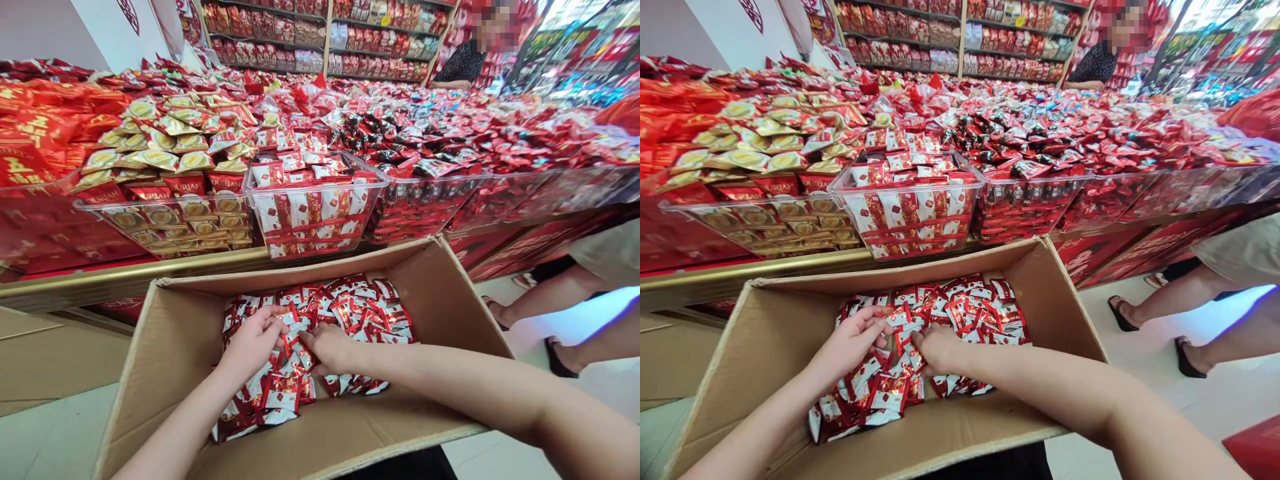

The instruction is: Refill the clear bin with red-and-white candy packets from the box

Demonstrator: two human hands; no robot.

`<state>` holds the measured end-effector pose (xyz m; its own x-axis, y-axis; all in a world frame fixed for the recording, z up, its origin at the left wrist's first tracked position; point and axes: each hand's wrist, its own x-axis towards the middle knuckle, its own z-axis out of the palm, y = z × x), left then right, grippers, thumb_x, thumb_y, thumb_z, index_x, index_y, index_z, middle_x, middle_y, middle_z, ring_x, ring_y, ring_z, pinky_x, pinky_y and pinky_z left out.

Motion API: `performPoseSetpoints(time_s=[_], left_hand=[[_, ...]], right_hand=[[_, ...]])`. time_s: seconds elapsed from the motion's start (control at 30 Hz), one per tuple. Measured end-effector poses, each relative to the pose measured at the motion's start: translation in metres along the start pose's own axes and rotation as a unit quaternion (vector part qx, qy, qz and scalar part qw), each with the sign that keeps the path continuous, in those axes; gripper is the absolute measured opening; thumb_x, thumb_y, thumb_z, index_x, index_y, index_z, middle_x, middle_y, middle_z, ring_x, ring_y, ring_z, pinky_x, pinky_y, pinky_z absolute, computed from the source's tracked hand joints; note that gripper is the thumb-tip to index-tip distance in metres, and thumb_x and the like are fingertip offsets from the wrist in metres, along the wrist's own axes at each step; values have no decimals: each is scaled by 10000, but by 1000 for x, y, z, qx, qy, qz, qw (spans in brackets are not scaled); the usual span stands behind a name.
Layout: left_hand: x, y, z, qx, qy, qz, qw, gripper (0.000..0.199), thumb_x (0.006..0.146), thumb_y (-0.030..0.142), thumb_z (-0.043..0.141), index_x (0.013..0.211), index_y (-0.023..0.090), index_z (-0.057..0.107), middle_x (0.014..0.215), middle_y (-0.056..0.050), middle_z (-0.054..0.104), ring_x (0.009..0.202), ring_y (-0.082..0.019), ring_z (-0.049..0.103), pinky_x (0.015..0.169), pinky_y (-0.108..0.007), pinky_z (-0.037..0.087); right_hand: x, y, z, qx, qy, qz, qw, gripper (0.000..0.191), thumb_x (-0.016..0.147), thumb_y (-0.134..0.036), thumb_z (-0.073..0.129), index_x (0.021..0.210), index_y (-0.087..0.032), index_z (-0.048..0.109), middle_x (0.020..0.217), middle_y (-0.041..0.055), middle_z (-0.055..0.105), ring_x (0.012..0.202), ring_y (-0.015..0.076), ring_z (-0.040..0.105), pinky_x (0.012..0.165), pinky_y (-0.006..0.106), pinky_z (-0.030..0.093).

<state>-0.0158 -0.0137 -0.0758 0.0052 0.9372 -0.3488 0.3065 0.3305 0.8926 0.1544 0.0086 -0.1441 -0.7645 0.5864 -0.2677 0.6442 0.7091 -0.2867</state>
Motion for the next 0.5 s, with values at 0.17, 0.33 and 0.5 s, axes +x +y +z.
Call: performPoseSetpoints(time_s=[0.17, 0.33, 0.5], left_hand=[[-4, -16, 3, -4, 34, -27, 999, 289, 646, 265, 550, 922, 182, 567, 870, -53, 623, 841, -200, 565, 687, -283, 405], [-15, -5, 15, -63, 37, -74, 995, 370, 757, 486, 410, 947, 188, 517, 776, -55, 640, 694, -201, 609, 484, -250, 391], [-23, 18, 18, -84, 59, 15, 995, 287, 779, 475, 424, 802, 208, 526, 604, 52, 549, 490, -106, 513, 438, -207, 364]], right_hand=[[-3, 1, -10, 265, 43, 44, 962, 293, 747, -309, 474, 944, -111, 563, 862, 139, 618, 853, 261, 548, 799, 407, 383], [-2, -20, -46, 444, 32, 74, 892, 332, 850, -255, 195, 848, -138, 505, 742, 52, 597, 634, 121, 558, 554, 229, 452], [-4, -42, -70, 626, 167, 141, 748, 350, 816, -490, 358, 719, -172, 468, 537, -32, 467, 449, 80, 430, 403, 180, 339]])
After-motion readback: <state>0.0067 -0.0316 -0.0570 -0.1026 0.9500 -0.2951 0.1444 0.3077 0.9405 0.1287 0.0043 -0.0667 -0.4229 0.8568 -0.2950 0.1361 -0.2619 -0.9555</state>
